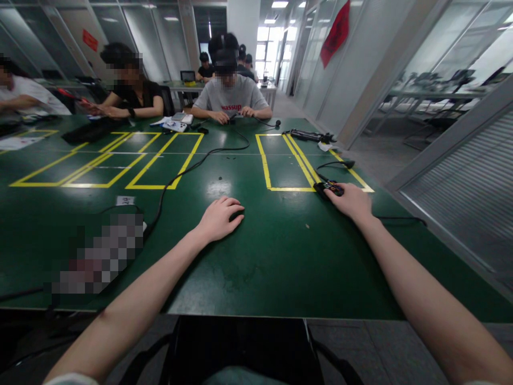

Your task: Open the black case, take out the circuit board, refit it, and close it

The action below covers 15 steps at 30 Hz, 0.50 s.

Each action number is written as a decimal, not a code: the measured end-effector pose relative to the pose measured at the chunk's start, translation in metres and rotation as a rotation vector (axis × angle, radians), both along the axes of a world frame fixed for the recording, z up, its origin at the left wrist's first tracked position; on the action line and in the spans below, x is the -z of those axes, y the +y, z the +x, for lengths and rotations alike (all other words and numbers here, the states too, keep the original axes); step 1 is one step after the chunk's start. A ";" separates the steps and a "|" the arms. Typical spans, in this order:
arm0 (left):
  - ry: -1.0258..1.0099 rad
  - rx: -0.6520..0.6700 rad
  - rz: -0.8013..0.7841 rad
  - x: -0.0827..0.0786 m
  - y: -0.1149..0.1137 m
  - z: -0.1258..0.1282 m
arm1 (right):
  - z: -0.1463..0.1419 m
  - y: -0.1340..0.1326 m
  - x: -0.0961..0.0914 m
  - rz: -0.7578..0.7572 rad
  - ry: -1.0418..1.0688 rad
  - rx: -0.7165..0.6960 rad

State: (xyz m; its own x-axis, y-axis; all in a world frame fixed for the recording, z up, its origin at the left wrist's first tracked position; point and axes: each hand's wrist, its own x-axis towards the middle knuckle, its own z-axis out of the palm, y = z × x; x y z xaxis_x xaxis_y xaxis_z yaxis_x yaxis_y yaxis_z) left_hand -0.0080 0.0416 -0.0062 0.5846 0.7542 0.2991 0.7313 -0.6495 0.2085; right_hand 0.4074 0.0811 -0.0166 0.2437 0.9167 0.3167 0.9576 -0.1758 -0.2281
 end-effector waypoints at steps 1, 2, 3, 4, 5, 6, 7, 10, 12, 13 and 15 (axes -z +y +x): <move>0.001 -0.003 -0.005 0.000 0.000 0.000 | -0.001 0.000 0.000 -0.018 -0.017 0.016; 0.000 -0.006 -0.011 0.000 0.000 0.000 | -0.002 0.000 -0.001 -0.039 -0.036 0.038; 0.000 -0.007 -0.015 0.000 -0.001 0.000 | -0.004 0.001 -0.001 -0.060 -0.054 0.052; -0.001 -0.008 -0.017 0.000 -0.001 0.000 | -0.005 0.001 -0.001 -0.078 -0.068 0.042; -0.001 -0.006 -0.014 0.000 -0.001 0.000 | -0.006 0.001 -0.001 -0.095 -0.078 0.025; -0.001 -0.006 -0.009 0.000 -0.001 0.000 | -0.007 0.001 0.000 -0.110 -0.086 0.005; -0.001 -0.004 -0.002 0.000 0.000 0.000 | -0.008 0.001 0.000 -0.120 -0.092 -0.015; 0.003 -0.003 0.010 0.001 0.000 0.000 | -0.016 -0.001 0.000 -0.139 -0.109 -0.085; 0.006 -0.007 0.008 0.001 0.001 0.001 | -0.026 -0.005 -0.001 -0.156 -0.121 -0.126; 0.008 -0.007 0.006 0.001 0.001 0.001 | -0.032 -0.007 -0.002 -0.164 -0.126 -0.144; 0.008 -0.004 0.006 0.001 0.002 0.002 | -0.047 -0.012 -0.003 -0.161 -0.132 -0.184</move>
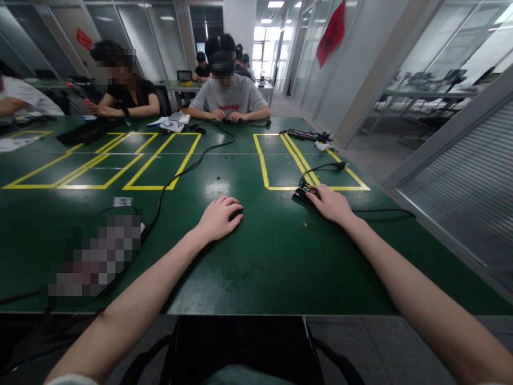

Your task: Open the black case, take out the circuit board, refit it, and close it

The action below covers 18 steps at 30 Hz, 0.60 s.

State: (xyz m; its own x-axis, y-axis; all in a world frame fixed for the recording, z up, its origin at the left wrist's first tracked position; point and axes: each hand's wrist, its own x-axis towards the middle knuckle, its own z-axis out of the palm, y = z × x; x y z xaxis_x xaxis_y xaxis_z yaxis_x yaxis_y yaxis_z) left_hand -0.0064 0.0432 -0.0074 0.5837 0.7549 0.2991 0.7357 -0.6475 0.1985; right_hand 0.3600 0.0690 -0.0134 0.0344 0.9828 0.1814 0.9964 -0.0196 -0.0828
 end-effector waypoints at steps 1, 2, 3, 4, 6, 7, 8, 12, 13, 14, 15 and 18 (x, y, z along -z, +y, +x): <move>-0.001 0.001 0.003 0.000 0.000 0.000 | -0.009 -0.003 -0.001 0.005 0.002 -0.030; -0.002 0.002 0.006 0.000 0.000 0.001 | -0.018 -0.006 -0.001 0.013 0.004 -0.066; -0.004 0.003 0.008 0.000 0.001 0.001 | -0.028 -0.009 -0.002 0.017 0.003 -0.110; -0.012 0.002 0.008 0.000 0.001 0.002 | -0.038 -0.014 -0.002 0.015 0.002 -0.164; -0.049 0.003 0.009 -0.003 0.000 0.003 | -0.060 -0.024 -0.003 0.008 0.012 -0.326; -0.090 0.001 0.017 -0.004 0.000 0.004 | -0.072 -0.031 -0.003 0.003 0.026 -0.429; -0.136 0.010 0.033 -0.006 -0.001 0.004 | -0.084 -0.038 -0.003 0.001 0.046 -0.535; -0.256 0.234 -0.036 -0.012 -0.008 0.004 | -0.125 -0.062 -0.006 -0.043 0.128 -0.881; -0.277 0.264 -0.076 -0.013 -0.010 0.004 | -0.130 -0.066 -0.006 -0.057 0.147 -0.917; -0.290 0.284 -0.101 -0.014 -0.012 0.004 | -0.134 -0.068 -0.007 -0.067 0.166 -0.935; -0.283 0.309 -0.122 -0.014 -0.014 0.004 | -0.135 -0.069 -0.008 -0.073 0.187 -0.947; -0.255 0.318 -0.134 -0.015 -0.016 0.004 | -0.132 -0.068 -0.010 -0.065 0.274 -0.968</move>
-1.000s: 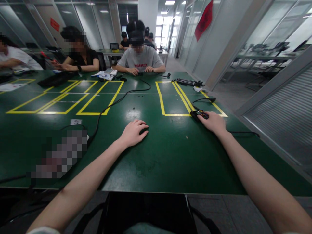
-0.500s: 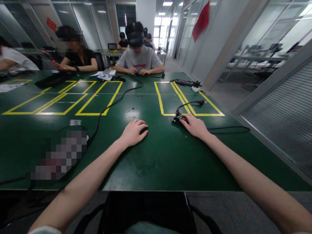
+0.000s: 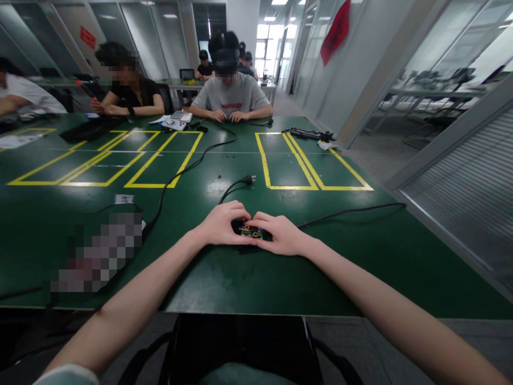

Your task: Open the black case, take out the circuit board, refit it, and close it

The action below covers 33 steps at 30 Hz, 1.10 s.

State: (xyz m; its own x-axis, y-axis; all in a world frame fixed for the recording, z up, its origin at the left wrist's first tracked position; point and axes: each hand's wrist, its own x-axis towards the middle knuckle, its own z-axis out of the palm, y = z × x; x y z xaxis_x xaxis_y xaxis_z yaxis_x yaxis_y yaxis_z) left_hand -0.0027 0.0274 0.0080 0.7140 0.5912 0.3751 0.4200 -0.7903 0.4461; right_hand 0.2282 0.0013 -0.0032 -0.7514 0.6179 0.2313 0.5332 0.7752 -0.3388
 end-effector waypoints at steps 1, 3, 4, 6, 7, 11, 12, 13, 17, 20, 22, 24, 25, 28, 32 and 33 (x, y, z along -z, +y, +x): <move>0.015 -0.009 0.001 0.000 0.000 0.000 | 0.002 0.001 -0.001 -0.006 0.032 -0.006; 0.053 -0.027 -0.001 -0.001 0.001 -0.001 | 0.008 0.001 -0.003 -0.009 0.084 -0.013; 0.075 -0.035 -0.003 -0.001 0.001 -0.002 | 0.011 0.001 -0.005 -0.007 0.102 -0.011; 0.124 -0.049 -0.006 -0.002 0.002 -0.004 | 0.017 0.002 -0.008 -0.009 0.122 0.002; 0.147 -0.056 -0.004 -0.002 0.003 -0.005 | 0.021 0.003 -0.010 -0.015 0.128 0.013; 0.199 -0.090 0.039 -0.001 0.005 -0.007 | 0.038 0.012 -0.012 -0.059 0.150 0.053; 0.203 -0.097 0.052 0.000 0.006 -0.007 | 0.041 0.014 -0.011 -0.069 0.150 0.047; 0.204 -0.102 0.061 0.000 0.007 -0.007 | 0.043 0.016 -0.010 -0.072 0.149 0.038; 0.206 -0.097 0.049 0.002 0.008 -0.006 | 0.042 0.020 -0.004 -0.023 0.183 0.026; 0.213 -0.095 0.049 0.002 0.007 -0.005 | 0.037 0.019 -0.001 0.014 0.231 0.043; 0.217 -0.096 0.051 0.001 0.006 -0.004 | 0.036 0.018 -0.001 0.026 0.243 0.060; 0.222 -0.097 0.047 0.001 0.006 -0.004 | 0.035 0.018 -0.001 0.035 0.233 0.069; 0.225 -0.098 0.045 0.001 0.006 -0.003 | 0.035 0.018 -0.001 0.038 0.224 0.073; 0.234 -0.094 0.046 0.001 0.007 -0.004 | 0.034 0.019 0.001 0.042 0.192 0.098; 0.237 -0.080 0.049 0.002 0.008 -0.004 | 0.032 0.020 0.005 0.051 0.173 0.167; 0.235 -0.085 0.050 0.002 0.009 -0.005 | 0.032 0.020 0.006 0.054 0.174 0.180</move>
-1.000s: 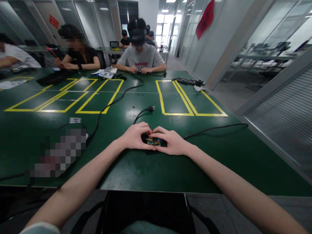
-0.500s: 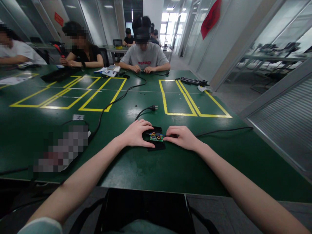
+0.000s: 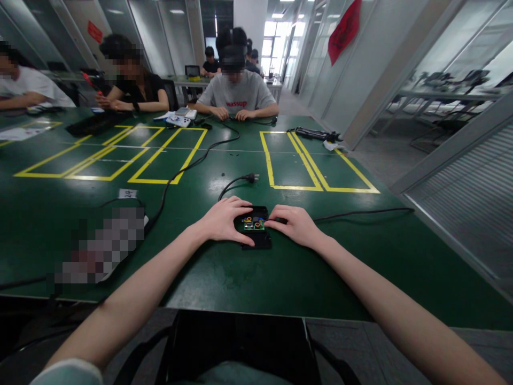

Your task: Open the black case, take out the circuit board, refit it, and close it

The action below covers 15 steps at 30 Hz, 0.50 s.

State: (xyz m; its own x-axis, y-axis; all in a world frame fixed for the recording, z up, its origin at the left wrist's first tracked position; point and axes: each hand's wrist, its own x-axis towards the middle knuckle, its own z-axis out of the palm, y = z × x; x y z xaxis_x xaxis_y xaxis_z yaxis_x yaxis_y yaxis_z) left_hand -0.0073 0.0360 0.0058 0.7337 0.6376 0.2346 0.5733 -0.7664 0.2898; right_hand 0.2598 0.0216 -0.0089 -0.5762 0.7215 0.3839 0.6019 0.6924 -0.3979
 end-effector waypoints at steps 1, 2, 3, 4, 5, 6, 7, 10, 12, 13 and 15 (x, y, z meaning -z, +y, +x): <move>-0.002 -0.007 0.002 0.000 0.000 0.000 | 0.000 0.000 0.001 0.002 0.001 0.010; -0.003 -0.017 0.005 0.001 0.001 0.000 | 0.000 0.000 0.001 0.003 0.002 0.016; -0.005 -0.029 0.010 0.002 0.001 0.000 | -0.001 0.000 0.002 0.002 0.002 0.020; -0.007 -0.039 0.016 0.003 0.001 0.000 | -0.001 0.000 0.002 0.000 0.001 0.024; -0.008 -0.047 0.021 0.004 0.001 0.000 | -0.001 0.000 0.002 -0.003 0.000 0.027; -0.009 -0.052 0.026 0.005 0.001 0.001 | -0.001 0.001 0.002 -0.007 -0.002 0.032; -0.012 -0.056 0.029 0.006 0.001 0.001 | -0.001 0.001 0.002 -0.009 -0.003 0.037; -0.041 -0.062 0.036 0.007 0.001 0.001 | -0.002 0.001 0.002 -0.006 0.001 0.049; -0.096 -0.066 0.053 0.006 0.000 0.001 | -0.002 0.001 0.002 -0.004 0.007 0.052; -0.127 -0.070 0.065 0.005 0.000 0.000 | -0.002 0.001 0.002 -0.004 0.011 0.051; -0.175 -0.077 0.075 0.003 0.000 -0.003 | -0.003 0.001 0.003 -0.006 0.023 0.052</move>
State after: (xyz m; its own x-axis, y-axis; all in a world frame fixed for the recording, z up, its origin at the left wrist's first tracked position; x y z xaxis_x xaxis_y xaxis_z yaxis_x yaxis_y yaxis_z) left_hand -0.0102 0.0363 0.0023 0.6275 0.6663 0.4030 0.5770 -0.7454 0.3339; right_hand 0.2572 0.0223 -0.0114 -0.5294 0.7522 0.3922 0.6275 0.6584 -0.4156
